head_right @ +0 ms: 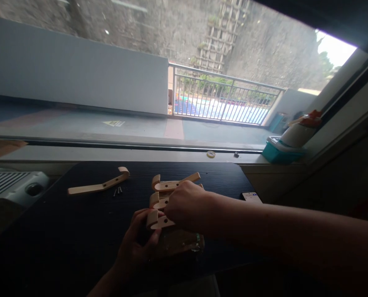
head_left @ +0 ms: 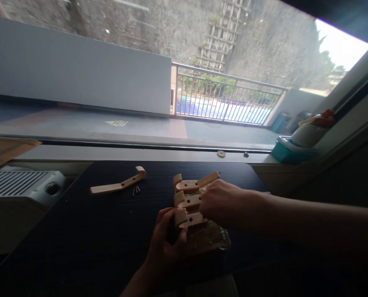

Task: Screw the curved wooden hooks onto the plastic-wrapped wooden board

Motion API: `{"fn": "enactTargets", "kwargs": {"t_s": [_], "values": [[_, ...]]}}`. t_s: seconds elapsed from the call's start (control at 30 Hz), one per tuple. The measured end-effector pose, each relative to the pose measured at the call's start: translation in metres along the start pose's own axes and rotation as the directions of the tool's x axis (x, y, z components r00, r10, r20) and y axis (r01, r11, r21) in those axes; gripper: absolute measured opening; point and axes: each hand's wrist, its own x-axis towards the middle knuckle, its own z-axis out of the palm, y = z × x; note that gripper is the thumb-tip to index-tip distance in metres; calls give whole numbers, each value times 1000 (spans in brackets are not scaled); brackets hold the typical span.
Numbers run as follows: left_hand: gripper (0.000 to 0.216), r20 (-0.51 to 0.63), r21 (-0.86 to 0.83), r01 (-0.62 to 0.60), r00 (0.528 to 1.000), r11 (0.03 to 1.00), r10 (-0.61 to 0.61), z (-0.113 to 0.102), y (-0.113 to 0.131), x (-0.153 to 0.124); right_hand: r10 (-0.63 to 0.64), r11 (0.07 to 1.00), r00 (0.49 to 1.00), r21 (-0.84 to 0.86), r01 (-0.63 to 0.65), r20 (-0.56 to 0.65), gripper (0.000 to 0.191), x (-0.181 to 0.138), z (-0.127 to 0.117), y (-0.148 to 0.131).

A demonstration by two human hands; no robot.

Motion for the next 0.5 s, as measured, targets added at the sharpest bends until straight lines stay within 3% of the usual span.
{"fn": "enactTargets", "kwargs": {"t_s": [0.27, 0.5], "values": [[35, -10, 0, -3, 1000, 1000, 3, 1, 0, 0, 217, 942, 971, 238, -236, 106, 12, 5, -4, 11], [35, -18, 6, -4, 1000, 1000, 4, 2, -1, 1, 182, 982, 982, 39, -184, 57, 6, -2, -16, 0]]}}
